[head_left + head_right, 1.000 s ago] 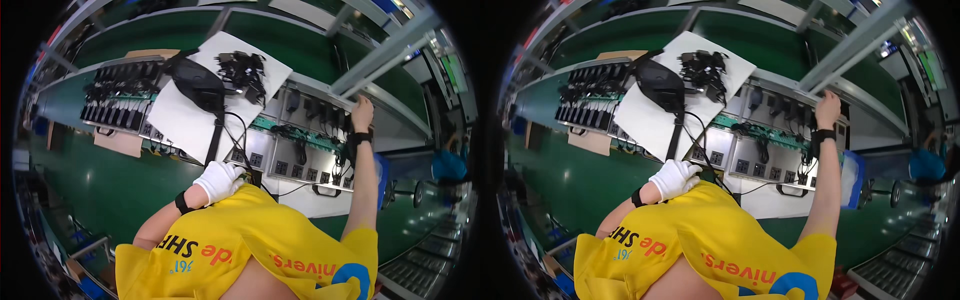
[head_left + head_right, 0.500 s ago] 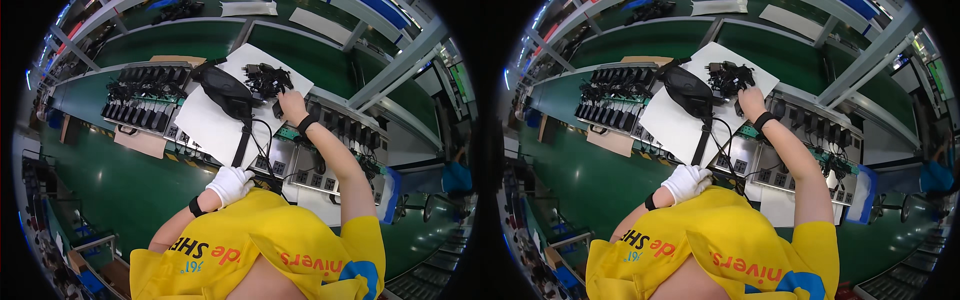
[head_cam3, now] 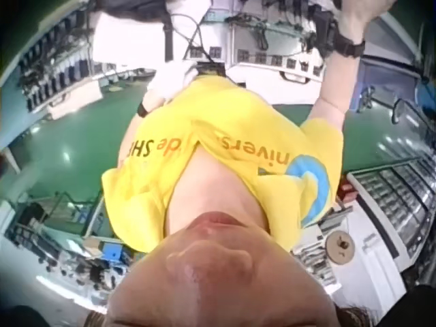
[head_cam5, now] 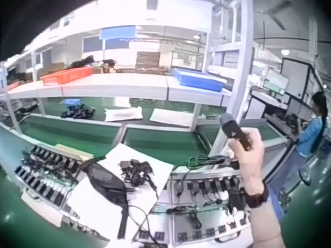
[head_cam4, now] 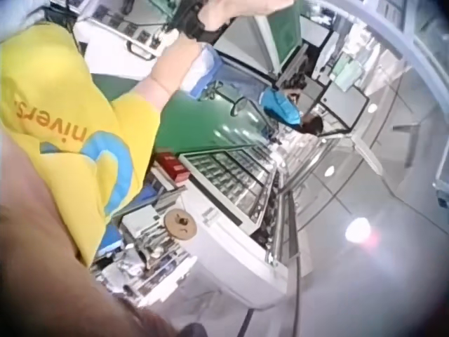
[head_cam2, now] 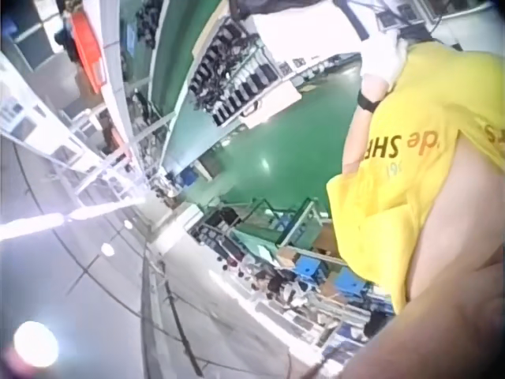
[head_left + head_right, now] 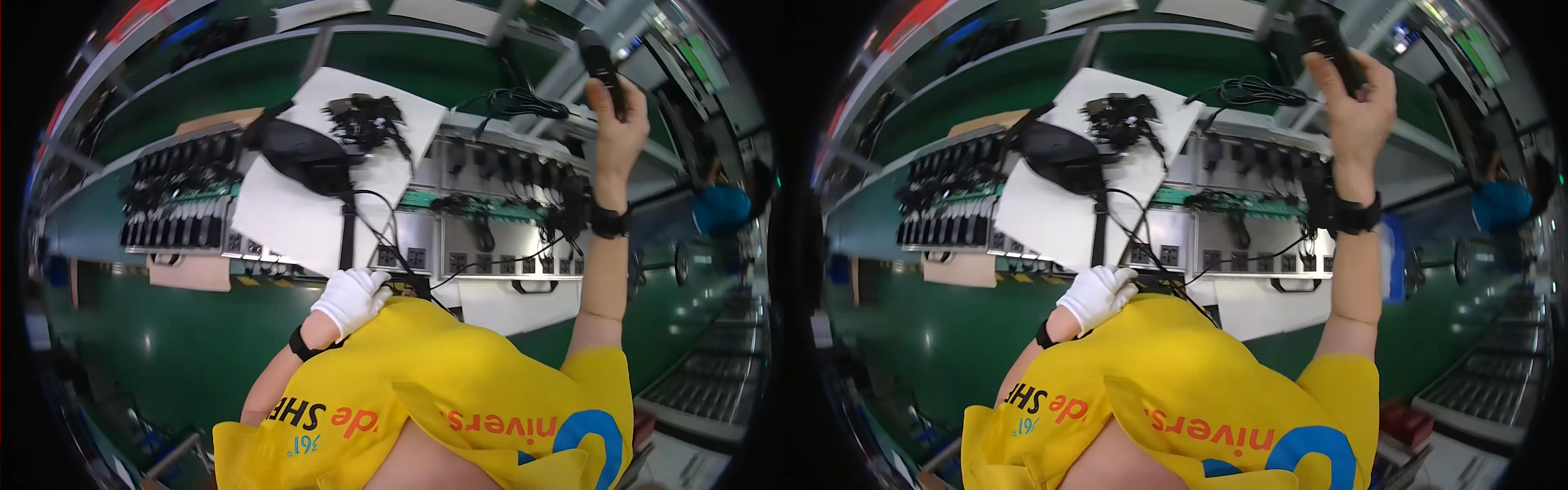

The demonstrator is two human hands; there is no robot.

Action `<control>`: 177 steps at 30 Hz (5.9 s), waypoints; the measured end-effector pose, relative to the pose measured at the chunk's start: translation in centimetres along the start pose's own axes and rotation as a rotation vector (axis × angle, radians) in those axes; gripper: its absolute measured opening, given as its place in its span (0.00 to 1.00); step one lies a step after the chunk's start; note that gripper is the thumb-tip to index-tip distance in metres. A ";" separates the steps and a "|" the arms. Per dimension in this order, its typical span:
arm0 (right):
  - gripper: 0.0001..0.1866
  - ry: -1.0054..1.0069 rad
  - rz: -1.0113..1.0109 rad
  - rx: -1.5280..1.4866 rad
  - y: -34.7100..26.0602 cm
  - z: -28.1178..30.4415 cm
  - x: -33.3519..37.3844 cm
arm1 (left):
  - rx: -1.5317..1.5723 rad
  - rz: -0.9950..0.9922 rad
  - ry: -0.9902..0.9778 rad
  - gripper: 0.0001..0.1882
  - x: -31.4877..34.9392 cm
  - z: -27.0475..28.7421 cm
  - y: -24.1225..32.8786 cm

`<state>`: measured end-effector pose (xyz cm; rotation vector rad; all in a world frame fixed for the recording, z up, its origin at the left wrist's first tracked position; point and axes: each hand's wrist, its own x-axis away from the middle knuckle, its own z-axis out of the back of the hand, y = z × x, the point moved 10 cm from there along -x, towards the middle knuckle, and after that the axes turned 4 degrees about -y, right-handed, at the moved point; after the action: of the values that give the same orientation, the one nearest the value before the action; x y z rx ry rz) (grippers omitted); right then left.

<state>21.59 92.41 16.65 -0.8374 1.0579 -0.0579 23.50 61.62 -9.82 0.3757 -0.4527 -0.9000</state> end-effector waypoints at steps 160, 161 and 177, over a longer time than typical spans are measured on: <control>0.27 -0.297 -0.481 1.172 42.6 18.6 13.2 | -0.027 0.028 0.130 0.27 -7.6 1.5 3.8; 0.27 -0.362 -0.570 1.151 43.4 18.7 13.2 | -0.028 0.025 0.124 0.27 -7.6 1.3 3.9; 0.47 -0.621 -1.290 1.141 43.2 28.2 24.6 | -0.142 0.067 -0.088 0.24 -3.4 -0.6 2.3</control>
<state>41.87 128.52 -22.76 -0.2832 -0.3043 -1.2732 23.54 65.77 -9.92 0.1911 -0.4768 -0.8801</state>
